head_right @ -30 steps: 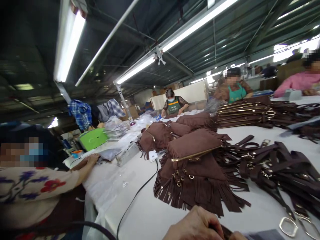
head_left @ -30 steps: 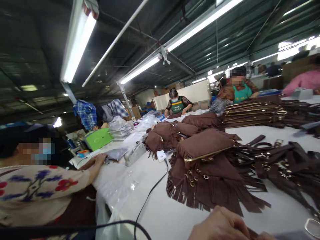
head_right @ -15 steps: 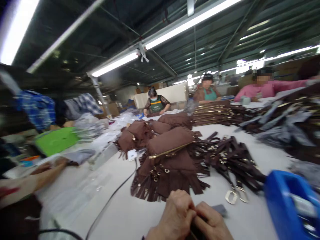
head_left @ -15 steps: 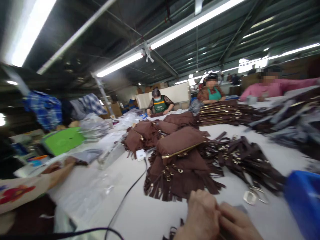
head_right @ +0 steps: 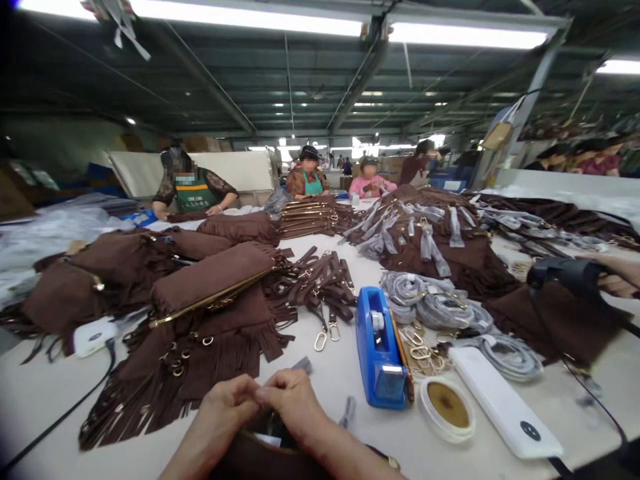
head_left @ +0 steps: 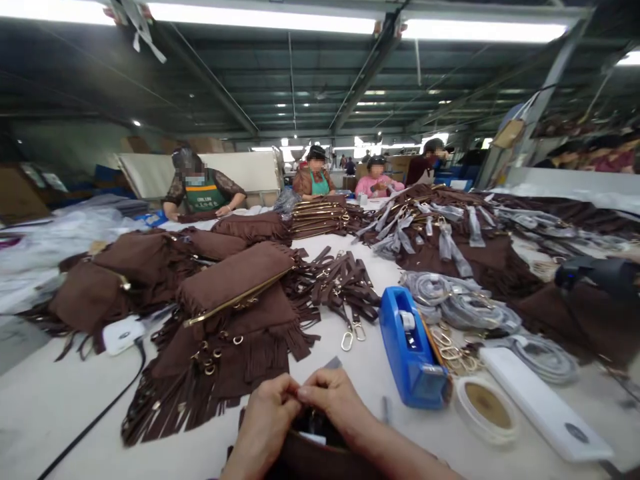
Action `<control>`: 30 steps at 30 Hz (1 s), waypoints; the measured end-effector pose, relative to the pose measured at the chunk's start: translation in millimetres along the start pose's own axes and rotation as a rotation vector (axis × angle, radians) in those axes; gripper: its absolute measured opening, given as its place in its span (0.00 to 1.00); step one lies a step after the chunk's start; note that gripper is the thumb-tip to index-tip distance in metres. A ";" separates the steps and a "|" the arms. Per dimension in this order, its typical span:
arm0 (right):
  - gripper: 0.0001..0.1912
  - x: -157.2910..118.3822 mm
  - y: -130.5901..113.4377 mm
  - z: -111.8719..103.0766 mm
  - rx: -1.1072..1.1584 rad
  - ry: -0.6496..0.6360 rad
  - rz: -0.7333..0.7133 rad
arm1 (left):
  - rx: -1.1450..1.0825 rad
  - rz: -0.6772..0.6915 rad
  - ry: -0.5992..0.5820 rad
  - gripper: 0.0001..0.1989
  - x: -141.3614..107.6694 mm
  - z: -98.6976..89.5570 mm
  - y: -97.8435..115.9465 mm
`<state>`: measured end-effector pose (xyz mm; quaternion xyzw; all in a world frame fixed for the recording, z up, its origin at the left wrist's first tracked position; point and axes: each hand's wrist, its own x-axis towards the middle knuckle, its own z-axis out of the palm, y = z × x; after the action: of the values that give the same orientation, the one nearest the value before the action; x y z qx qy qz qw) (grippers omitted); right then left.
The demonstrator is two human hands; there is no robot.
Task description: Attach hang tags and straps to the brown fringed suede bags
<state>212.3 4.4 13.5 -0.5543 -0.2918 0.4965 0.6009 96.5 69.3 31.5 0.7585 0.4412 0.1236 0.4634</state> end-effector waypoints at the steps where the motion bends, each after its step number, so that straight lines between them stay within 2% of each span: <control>1: 0.05 -0.7 -1.9 -1.0 0.012 -0.022 0.014 | 0.000 -0.016 0.022 0.10 -0.2 0.1 -0.4; 3: 0.05 -2.2 -5.0 -5.0 0.062 -0.052 0.046 | -0.062 -0.049 0.015 0.11 -0.8 -0.6 0.5; 5: 0.10 -3.7 -7.4 -10.4 0.151 -0.068 0.087 | -0.121 -0.066 -0.012 0.11 -1.9 -2.5 2.6; 11: 0.18 -5.5 -11.6 -16.9 0.401 -0.082 0.133 | -0.156 -0.018 -0.099 0.11 -5.2 -7.4 7.2; 16: 0.21 -6.6 -11.5 -11.1 0.499 -0.059 0.130 | -0.196 -0.043 -0.020 0.12 -7.8 -6.4 6.8; 22: 0.20 -6.9 -7.4 -10.5 0.504 -0.040 0.113 | -0.245 -0.040 0.042 0.14 -11.5 -3.4 9.5; 30: 0.21 -3.5 -5.0 -7.6 0.409 0.015 0.114 | -0.254 -0.001 0.026 0.12 -8.8 -1.7 0.1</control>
<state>219.3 -1.2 17.3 -0.4400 -0.1488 0.5743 0.6741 90.4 63.3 34.5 0.6918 0.4281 0.1882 0.5502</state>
